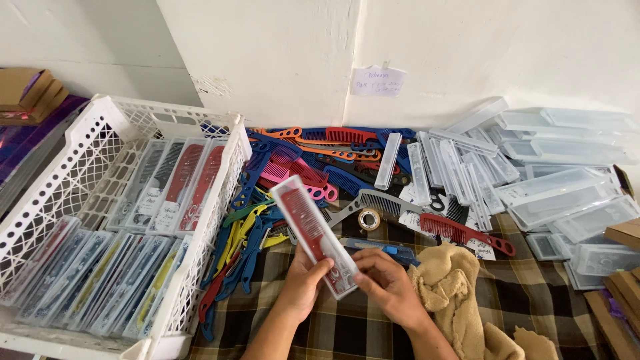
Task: The person places a red comb into a clear plastic case and applies a yellow adhesive sticker to seal the opening.
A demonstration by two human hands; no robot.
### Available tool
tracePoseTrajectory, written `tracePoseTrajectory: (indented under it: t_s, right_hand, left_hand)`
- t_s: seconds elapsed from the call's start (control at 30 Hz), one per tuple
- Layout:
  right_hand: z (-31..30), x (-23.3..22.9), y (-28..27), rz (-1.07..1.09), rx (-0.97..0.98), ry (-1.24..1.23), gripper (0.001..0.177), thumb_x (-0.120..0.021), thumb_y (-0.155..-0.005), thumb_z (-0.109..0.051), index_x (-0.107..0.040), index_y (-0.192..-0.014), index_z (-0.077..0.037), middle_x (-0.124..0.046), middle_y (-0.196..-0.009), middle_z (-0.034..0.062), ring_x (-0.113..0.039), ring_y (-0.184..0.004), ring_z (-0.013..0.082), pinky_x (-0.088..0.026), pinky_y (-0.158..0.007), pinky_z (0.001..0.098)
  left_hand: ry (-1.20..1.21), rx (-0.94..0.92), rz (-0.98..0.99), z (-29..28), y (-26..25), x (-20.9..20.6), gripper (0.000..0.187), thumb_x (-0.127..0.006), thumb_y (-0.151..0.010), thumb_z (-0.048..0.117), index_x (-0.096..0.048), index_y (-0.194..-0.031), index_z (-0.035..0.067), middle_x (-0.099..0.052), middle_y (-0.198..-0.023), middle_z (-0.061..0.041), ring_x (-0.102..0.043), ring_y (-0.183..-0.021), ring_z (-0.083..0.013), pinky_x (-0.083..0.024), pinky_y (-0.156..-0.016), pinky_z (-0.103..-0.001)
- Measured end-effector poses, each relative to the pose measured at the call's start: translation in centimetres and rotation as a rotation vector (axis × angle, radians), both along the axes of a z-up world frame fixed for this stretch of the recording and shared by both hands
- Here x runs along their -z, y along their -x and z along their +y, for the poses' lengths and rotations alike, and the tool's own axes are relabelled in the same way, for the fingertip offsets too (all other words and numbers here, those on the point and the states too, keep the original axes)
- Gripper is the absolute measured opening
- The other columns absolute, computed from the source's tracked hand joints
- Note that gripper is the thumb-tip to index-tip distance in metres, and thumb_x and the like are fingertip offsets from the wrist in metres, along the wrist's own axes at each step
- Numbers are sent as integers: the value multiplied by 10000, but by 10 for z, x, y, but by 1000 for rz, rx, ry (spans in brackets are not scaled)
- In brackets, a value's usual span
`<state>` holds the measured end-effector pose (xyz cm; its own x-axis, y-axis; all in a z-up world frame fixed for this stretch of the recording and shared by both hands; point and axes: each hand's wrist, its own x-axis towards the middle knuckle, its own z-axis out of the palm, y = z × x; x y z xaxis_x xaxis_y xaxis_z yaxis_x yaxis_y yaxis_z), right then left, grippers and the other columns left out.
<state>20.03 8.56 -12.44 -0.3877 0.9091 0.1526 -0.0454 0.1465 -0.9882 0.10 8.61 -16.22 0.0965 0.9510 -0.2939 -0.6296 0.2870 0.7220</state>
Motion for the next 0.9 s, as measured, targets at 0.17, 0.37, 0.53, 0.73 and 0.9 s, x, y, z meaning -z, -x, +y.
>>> tracePoseTrajectory:
  t_s: [0.17, 0.37, 0.53, 0.73, 0.9]
  right_hand:
    - [5, 21, -4, 77, 81, 84, 159, -770, -880, -44, -697, -1002, 25, -652, -1117, 141, -673, -919, 210, -643, -729, 297]
    - [7, 21, -9, 91, 190, 238, 157, -791, -868, -59, -651, -914, -6, -679, -1019, 150, -679, -698, 191, -604, -513, 269]
    - [9, 16, -5, 117, 188, 307, 138, -770, -889, -53, -647, -934, -10, -752, -911, 205, -651, -625, 212, -574, -473, 282]
    - [3, 33, -9, 226, 125, 365, 72, -653, -979, -52, -598, -949, -15, -695, -841, 183, -636, -644, 233, -563, -528, 338]
    - [13, 42, -6, 430, 255, 481, 172, -570, -1027, -85, -564, -878, 0, -663, -886, 205, -612, -653, 276, -482, -589, 402]
  left_hand:
    - [-33, -1, 52, 2, 2, 12, 381, -825, -774, 90, -663, -1114, 29, -739, -995, -135, -709, -965, -292, -593, -873, -431]
    - [-39, -2, -24, 0, 0, 12, 509, -830, -777, 73, -619, -1238, 110, -664, -1140, -138, -651, -1055, -280, -571, -897, -439]
    - [-11, -47, -32, 4, 0, 19, 488, -836, -770, 49, -630, -1210, 94, -686, -1111, -152, -677, -1033, -311, -584, -882, -449]
    - [-79, -11, -134, -3, 6, 20, 501, -857, -756, 88, -611, -1189, 147, -671, -1119, -78, -662, -1018, -281, -566, -825, -409]
    - [22, -43, -182, 6, 8, 43, 408, -867, -758, 50, -668, -1113, 85, -709, -914, -92, -673, -828, -243, -553, -767, -371]
